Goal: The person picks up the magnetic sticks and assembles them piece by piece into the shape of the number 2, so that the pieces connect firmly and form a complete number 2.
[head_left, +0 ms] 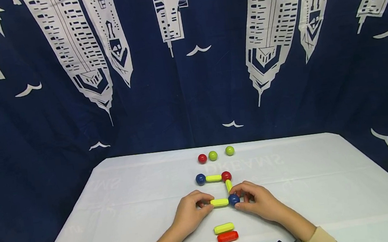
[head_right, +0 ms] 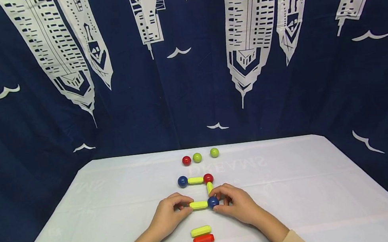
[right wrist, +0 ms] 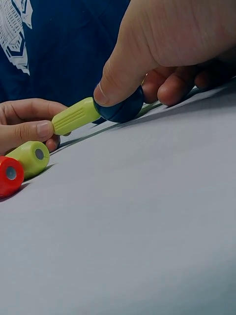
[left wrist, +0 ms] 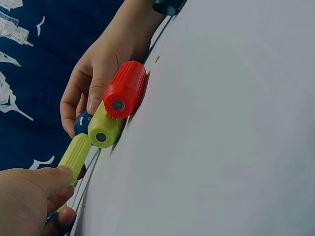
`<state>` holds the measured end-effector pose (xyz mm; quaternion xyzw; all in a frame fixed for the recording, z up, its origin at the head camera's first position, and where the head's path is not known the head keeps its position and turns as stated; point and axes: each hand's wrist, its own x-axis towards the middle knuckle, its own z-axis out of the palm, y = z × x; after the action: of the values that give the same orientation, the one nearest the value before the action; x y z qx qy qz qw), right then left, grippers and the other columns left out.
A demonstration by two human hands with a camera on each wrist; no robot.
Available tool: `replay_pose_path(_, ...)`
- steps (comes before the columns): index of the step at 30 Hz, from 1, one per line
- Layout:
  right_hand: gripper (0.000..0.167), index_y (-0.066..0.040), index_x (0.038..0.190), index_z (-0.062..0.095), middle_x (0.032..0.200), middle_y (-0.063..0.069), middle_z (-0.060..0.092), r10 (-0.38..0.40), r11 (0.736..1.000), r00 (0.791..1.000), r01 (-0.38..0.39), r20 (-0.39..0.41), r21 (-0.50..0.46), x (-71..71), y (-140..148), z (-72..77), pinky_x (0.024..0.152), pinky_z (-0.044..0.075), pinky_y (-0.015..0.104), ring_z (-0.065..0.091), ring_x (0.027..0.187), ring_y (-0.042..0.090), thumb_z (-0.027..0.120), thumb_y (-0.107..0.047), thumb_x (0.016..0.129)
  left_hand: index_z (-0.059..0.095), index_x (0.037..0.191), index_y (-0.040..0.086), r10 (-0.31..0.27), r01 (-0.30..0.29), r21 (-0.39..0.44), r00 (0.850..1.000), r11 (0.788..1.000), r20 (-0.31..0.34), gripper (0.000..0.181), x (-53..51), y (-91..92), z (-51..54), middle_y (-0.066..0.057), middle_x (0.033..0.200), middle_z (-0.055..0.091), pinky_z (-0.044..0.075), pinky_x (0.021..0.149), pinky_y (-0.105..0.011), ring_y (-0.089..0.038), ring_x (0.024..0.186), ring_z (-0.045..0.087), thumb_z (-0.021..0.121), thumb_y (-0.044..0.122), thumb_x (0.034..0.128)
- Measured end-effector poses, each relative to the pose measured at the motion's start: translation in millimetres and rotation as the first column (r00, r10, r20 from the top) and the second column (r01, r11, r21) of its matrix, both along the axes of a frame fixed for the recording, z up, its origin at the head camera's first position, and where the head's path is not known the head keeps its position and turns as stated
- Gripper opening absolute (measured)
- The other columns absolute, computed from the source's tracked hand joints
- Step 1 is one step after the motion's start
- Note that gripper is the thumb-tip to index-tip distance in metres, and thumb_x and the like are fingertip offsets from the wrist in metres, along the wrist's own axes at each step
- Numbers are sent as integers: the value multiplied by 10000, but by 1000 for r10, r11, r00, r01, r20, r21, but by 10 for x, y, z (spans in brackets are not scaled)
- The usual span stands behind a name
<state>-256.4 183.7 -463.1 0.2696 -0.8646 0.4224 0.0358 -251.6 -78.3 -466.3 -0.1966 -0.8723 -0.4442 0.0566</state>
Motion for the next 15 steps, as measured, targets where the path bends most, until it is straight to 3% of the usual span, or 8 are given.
replay_pose_path(15,323,-248,1157,673,971,-46,624,-12,1000,1000,12,3,2,4,4,-1,653,467,201,528,755,44,791,-269,857,761,1028,207,6,-6,0,1000,1000,2,190,-10,2,-20,87,912,694,464,660,-179,4,753,544,791,165,845)
